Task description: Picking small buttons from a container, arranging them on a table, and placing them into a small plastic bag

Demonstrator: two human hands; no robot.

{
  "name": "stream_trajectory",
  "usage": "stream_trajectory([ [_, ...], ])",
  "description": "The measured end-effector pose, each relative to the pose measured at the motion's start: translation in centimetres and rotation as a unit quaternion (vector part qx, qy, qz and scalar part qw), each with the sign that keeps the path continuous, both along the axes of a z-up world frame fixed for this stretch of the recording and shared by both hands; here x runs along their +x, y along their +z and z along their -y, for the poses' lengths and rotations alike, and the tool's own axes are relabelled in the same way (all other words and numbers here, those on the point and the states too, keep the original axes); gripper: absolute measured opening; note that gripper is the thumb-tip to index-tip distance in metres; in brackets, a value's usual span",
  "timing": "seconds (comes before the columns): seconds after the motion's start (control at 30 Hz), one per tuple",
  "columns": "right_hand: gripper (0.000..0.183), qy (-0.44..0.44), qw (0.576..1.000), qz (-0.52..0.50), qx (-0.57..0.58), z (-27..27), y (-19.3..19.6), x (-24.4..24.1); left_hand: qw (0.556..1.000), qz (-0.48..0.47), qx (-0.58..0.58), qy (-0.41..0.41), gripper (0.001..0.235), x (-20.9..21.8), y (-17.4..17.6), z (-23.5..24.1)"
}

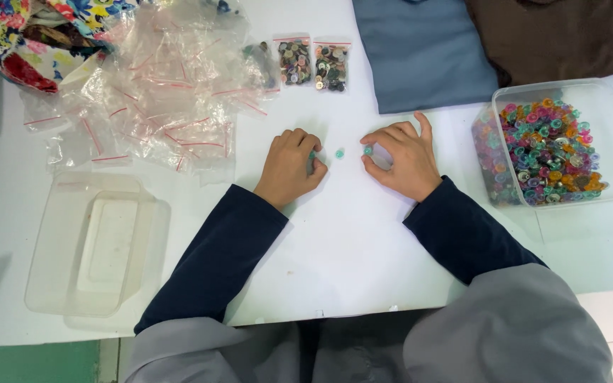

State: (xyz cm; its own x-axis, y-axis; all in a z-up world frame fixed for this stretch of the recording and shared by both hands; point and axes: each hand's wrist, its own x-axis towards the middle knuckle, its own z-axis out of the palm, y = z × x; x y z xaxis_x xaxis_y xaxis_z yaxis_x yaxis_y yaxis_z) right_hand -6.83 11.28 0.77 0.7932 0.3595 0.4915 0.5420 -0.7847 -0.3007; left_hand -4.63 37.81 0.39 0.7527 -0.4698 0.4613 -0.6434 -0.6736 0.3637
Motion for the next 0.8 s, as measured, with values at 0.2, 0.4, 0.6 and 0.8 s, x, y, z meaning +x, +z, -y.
stream_trajectory([
  [0.2, 0.015, -0.006, 1.0, 0.006, 0.003, 0.9, -0.4, 0.4, 1.0, 0.012, 0.001, 0.001, 0.018, 0.1, -0.1, 0.0],
  [0.4, 0.015, -0.007, 1.0, 0.002, 0.016, 0.3, -0.4, 0.0, 1.0, 0.015, 0.001, -0.001, 0.017, 0.0, 0.0, 0.0],
  [0.6, 0.022, -0.015, 0.999, 0.0, 0.028, 0.4, -1.0, -0.3, 1.0, 0.019, 0.001, 0.006, 0.016, -0.3, 0.2, 0.1],
  [0.8, 0.031, -0.007, 0.997, 0.051, 0.061, 1.6, 1.3, -1.6, 0.998, 0.068, -0.006, 0.013, 0.027, -1.1, 1.5, 0.2],
])
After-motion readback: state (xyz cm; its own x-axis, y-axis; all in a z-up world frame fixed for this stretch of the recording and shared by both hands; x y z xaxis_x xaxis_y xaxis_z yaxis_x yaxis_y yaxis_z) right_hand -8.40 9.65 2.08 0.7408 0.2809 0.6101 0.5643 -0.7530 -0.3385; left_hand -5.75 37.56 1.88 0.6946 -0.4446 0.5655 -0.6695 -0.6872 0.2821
